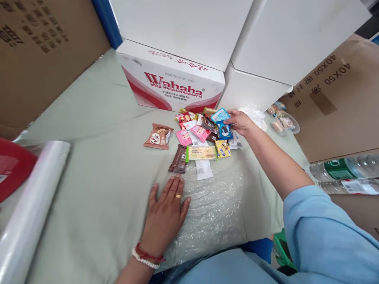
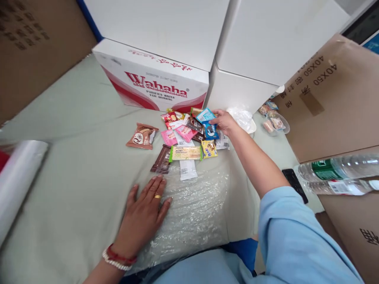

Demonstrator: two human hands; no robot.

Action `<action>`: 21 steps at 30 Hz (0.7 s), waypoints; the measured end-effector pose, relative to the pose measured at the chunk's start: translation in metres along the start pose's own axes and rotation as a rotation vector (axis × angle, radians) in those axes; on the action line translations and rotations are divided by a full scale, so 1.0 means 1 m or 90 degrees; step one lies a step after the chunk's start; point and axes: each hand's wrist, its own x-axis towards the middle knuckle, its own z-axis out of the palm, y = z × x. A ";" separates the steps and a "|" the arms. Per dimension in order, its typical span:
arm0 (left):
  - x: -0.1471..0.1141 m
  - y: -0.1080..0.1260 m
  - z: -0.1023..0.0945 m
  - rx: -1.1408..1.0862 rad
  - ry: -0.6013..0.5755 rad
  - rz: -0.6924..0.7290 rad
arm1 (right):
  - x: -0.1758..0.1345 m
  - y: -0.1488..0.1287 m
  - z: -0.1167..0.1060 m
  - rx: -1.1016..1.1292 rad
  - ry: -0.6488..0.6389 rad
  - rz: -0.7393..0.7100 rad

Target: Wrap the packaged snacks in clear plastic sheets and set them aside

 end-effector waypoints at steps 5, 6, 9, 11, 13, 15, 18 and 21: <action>0.000 0.000 0.000 -0.002 -0.003 -0.002 | 0.013 0.003 0.006 0.118 0.024 -0.038; 0.000 0.000 0.000 -0.002 -0.006 -0.002 | 0.016 0.000 0.000 0.153 0.059 -0.064; 0.000 -0.001 0.000 -0.001 -0.011 -0.002 | 0.019 -0.007 -0.019 0.201 0.106 -0.080; 0.000 -0.002 0.001 0.001 -0.008 -0.002 | 0.017 -0.007 -0.026 0.169 0.049 -0.039; 0.000 -0.002 0.002 0.003 -0.003 0.001 | 0.016 -0.004 -0.027 0.113 -0.004 -0.017; 0.000 -0.002 0.002 0.005 -0.002 0.004 | 0.018 -0.001 -0.026 0.044 0.018 -0.024; 0.000 -0.002 0.001 0.002 -0.001 0.004 | 0.024 0.003 -0.024 -0.082 0.111 0.008; 0.000 -0.001 0.001 0.000 0.002 0.001 | 0.031 0.009 -0.017 -0.162 0.129 0.064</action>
